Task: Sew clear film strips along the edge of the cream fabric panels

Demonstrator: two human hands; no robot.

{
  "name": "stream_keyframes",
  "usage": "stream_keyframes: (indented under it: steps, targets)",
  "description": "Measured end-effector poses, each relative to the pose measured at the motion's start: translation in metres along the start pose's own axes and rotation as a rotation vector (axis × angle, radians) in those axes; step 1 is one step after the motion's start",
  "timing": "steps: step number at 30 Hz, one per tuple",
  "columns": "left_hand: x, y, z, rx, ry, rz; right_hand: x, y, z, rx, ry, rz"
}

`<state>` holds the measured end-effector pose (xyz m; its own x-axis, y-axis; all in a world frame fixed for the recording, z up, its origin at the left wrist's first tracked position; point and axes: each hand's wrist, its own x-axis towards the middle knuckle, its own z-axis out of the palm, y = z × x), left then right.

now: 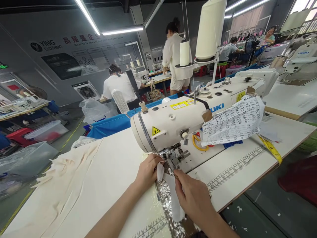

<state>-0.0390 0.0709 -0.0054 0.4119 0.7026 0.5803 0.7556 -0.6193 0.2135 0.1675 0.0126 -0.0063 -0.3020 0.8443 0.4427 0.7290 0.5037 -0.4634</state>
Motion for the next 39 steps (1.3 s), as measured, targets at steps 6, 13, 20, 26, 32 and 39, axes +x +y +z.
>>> stream_keyframes:
  steps: [6,13,20,26,32,39]
  targets:
    - [0.001,0.001,0.001,0.013,-0.003,-0.019,0.006,-0.003,0.0,-0.054,-0.017,-0.026]
    - [0.001,0.001,0.0,-0.003,-0.061,-0.072,0.004,-0.002,0.003,-0.086,-0.035,-0.041]
    - [0.002,-0.002,0.001,-0.092,-0.061,-0.21,0.003,-0.004,-0.001,-0.124,-0.064,-0.038]
    - [0.006,0.002,-0.004,-0.136,-0.063,-0.227,0.005,-0.005,0.001,-0.134,-0.053,-0.018]
    - [0.006,0.003,-0.004,-0.02,-0.012,-0.013,0.006,-0.006,0.004,-0.163,-0.054,-0.01]
    - [0.007,0.008,-0.008,0.156,-0.117,0.178,0.005,-0.005,0.005,-0.205,-0.03,-0.012]
